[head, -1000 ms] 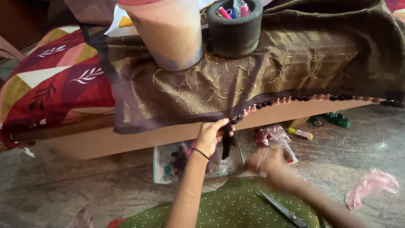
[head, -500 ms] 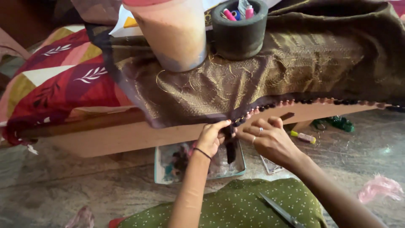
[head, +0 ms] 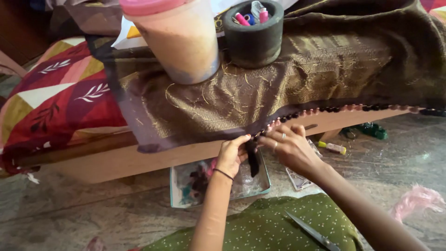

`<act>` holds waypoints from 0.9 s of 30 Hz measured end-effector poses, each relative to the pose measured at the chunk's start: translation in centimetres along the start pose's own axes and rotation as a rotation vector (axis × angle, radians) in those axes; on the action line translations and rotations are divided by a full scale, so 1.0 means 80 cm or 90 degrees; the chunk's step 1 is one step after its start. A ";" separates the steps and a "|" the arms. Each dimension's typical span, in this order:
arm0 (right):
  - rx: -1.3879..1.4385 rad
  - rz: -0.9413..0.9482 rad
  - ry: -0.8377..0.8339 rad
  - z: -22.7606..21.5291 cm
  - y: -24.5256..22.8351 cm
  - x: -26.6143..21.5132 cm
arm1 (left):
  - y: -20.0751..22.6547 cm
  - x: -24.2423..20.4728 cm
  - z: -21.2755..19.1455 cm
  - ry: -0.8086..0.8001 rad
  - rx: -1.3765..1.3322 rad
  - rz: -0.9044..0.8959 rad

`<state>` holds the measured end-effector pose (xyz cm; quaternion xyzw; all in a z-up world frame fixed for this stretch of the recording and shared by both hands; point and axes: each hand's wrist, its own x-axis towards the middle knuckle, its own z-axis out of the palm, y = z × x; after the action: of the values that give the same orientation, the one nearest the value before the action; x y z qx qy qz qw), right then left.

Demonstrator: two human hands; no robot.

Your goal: Sewing and attaching hair extensions to the edge of a piece of fabric.

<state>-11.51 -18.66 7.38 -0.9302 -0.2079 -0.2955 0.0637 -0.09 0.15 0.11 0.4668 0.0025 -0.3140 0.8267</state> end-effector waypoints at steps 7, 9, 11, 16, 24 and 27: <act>0.351 0.418 -0.230 0.008 0.010 -0.034 | -0.025 0.006 -0.018 0.026 0.126 0.114; 0.502 0.599 -0.288 0.018 0.022 -0.029 | -0.033 0.012 -0.022 0.044 0.200 0.169; 0.799 0.770 -0.236 0.036 0.035 -0.018 | -0.025 0.001 -0.010 0.105 0.318 0.273; 1.000 0.779 -0.229 0.051 0.052 -0.003 | -0.003 -0.022 0.010 0.080 0.314 0.310; 0.945 0.617 -0.374 0.055 0.037 -0.035 | -0.024 -0.008 0.000 0.004 0.192 0.235; 0.769 0.791 -0.344 0.062 -0.004 -0.089 | -0.034 -0.013 0.000 -0.063 0.163 0.272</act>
<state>-14.33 -19.65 -0.80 -0.7208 0.2037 0.1795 0.6378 -2.36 -0.31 -1.69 0.5415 -0.1767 -0.1523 0.8077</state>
